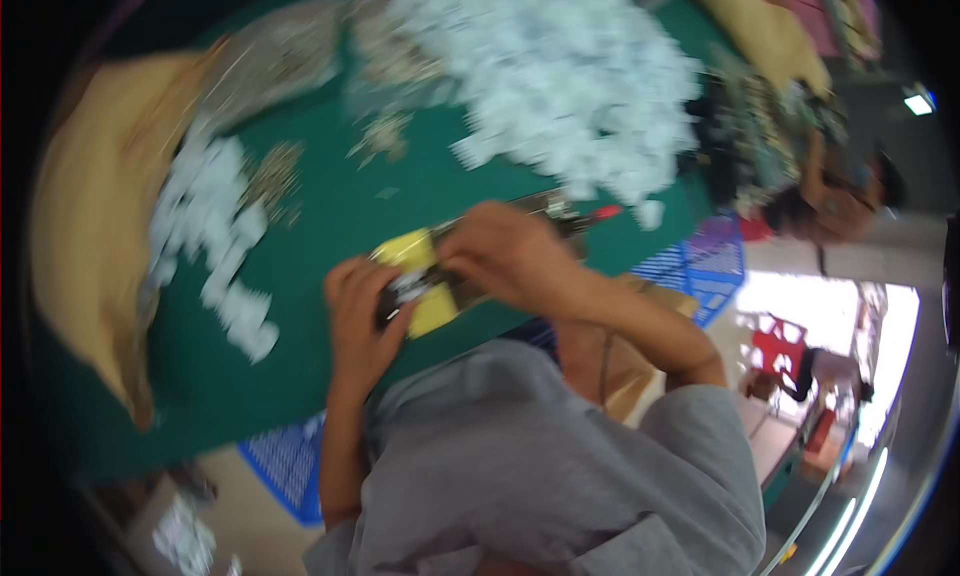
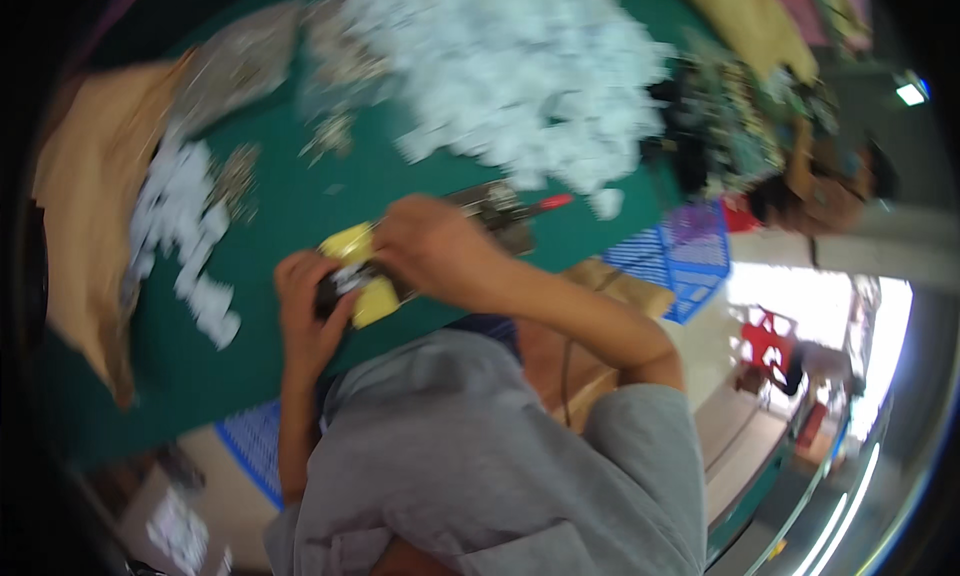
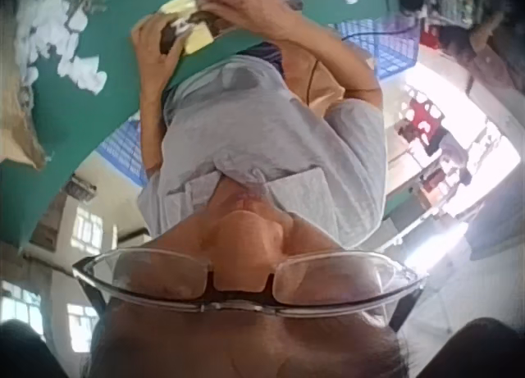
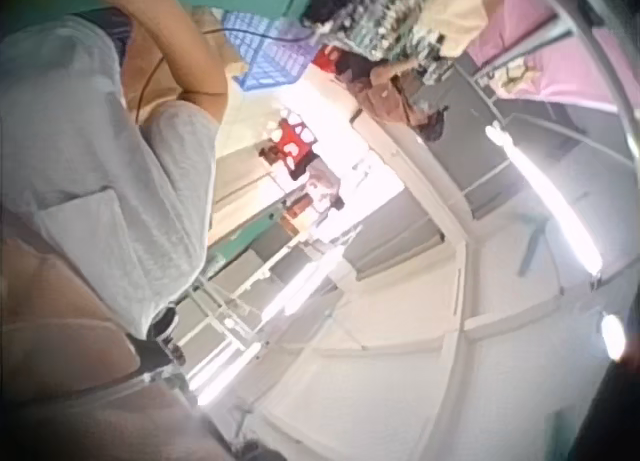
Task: The person assembles small white plastic components with metal clips using a hand-operated press, creating assembled components.
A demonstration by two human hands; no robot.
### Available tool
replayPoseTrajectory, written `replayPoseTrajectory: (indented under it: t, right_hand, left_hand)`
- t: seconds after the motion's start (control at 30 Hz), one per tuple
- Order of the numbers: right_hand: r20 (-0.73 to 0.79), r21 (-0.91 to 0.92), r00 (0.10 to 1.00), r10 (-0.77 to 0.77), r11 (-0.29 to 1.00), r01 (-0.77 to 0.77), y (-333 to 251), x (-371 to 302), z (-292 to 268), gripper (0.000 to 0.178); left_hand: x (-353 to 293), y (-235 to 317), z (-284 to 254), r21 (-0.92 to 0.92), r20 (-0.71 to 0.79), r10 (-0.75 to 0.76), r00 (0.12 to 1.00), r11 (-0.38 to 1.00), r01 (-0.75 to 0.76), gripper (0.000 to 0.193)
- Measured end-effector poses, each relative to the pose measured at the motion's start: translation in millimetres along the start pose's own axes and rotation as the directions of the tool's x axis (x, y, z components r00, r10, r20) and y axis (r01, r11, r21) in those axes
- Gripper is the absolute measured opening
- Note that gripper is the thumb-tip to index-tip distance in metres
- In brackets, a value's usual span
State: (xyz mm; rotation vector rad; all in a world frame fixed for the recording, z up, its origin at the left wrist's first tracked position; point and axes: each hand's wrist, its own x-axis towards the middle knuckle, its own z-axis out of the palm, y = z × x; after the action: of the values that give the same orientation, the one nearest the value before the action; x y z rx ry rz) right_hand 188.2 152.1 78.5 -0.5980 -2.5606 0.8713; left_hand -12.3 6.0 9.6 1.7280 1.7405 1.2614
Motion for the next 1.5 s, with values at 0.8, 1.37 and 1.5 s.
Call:
replayPoseTrajectory:
  t: [0.8,1.37,1.5]
  right_hand:
    - [-0.024,-0.104,1.000,-0.015,0.995,0.013,-32.1,15.7,8.9,0.016]
    - [0.159,-0.084,0.949,-0.273,0.954,0.288,28.3,177.8,104.4,0.012]
    - [0.215,-0.148,0.944,-0.249,0.947,0.284,33.1,176.0,91.2,0.012]
  left_hand:
    - [-0.8,-5.4,-2.4,-0.035,0.001,0.022,1.000,0.999,-0.022,0.043]
    - [-4.7,-7.6,-0.1,-0.046,-0.026,0.041,0.999,0.998,-0.042,0.039]
    - [-4.4,-7.3,2.2,-0.054,-0.038,0.067,0.997,0.996,-0.069,0.038]
